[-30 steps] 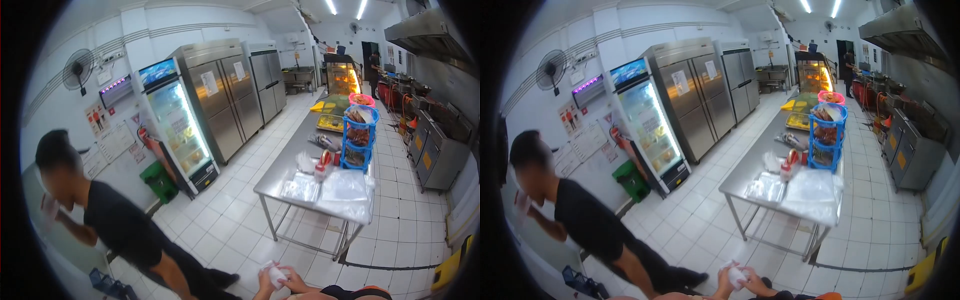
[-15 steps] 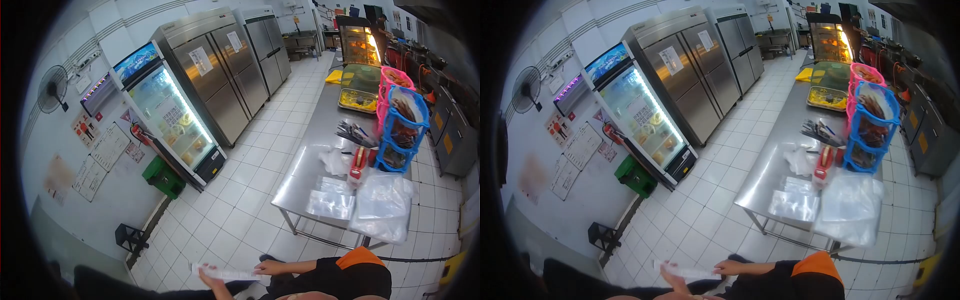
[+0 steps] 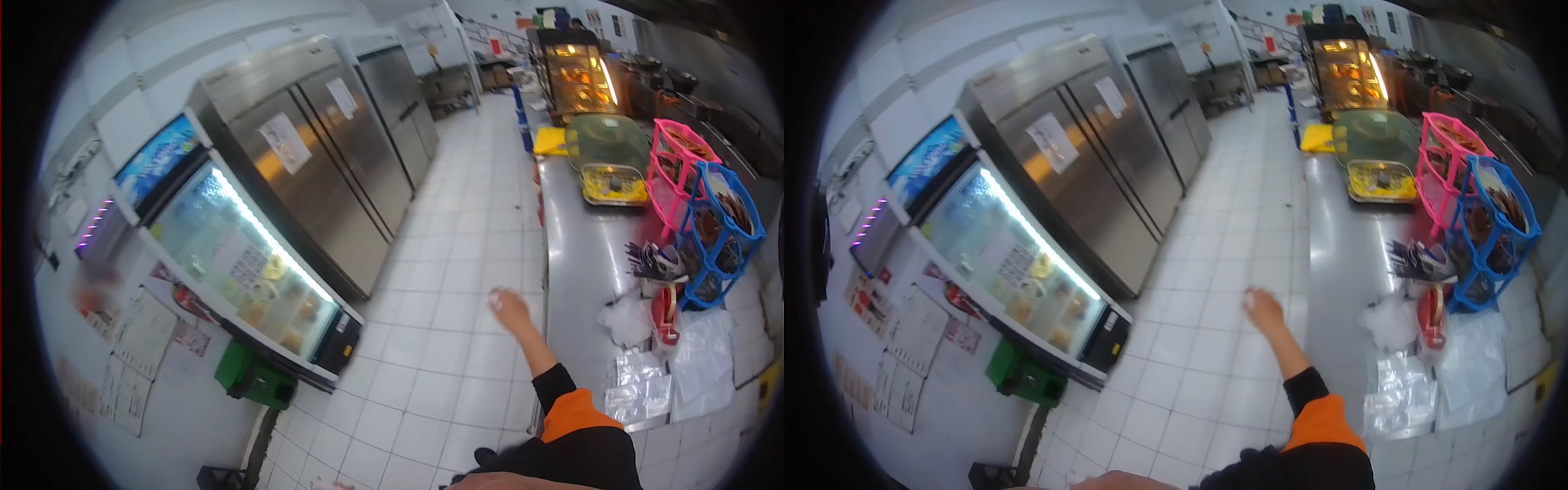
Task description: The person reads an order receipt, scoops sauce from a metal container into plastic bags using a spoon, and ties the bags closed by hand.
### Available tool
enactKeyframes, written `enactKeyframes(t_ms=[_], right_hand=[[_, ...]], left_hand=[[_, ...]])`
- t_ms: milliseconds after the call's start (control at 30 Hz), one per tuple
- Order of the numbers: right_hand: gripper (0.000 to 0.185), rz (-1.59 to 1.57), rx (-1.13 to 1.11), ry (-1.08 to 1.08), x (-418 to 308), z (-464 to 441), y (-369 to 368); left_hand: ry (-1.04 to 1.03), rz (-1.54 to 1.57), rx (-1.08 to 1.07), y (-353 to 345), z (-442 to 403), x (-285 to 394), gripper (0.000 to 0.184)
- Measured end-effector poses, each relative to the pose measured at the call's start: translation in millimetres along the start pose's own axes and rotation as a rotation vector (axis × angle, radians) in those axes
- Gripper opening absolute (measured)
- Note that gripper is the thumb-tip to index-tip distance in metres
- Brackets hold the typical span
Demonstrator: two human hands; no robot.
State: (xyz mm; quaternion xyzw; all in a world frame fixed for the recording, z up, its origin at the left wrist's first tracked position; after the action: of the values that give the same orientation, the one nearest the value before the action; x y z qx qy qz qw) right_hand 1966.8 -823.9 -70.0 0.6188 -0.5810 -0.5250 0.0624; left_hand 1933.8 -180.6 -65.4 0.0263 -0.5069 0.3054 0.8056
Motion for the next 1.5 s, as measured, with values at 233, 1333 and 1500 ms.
enactKeyframes(t_ms=[233, 1333, 1500], right_hand=[[0.067, 0.597, 0.464, -0.113, 84.9, 66.7, 41.2], [0.066, 1.154, 0.506, -1.176, 278.5, -320.0, -67.8], [0.071, 1.284, 0.613, -1.472, 312.4, -342.9, -99.0]], left_hand=[[-0.035, -0.343, -0.29, -259.6, -140.4, -10.6, 0.049], [0.376, -1.395, -0.686, -874.3, -598.9, -239.5, 0.039], [0.269, -1.38, -0.917, -1133.6, -636.6, -308.1, 0.041]])
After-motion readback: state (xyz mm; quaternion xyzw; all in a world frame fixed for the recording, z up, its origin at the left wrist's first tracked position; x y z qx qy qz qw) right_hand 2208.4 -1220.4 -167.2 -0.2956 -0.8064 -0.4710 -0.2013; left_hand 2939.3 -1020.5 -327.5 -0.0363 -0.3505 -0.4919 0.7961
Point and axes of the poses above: each hand's wrist, its own z-axis away from the middle knuckle, its own y-axis out of the back of the hand, x = y × z, the point moved 2 cm from there along -z, towards the middle knuckle, and after that the axes turned 14 degrees about y, right-handed, at the moved point
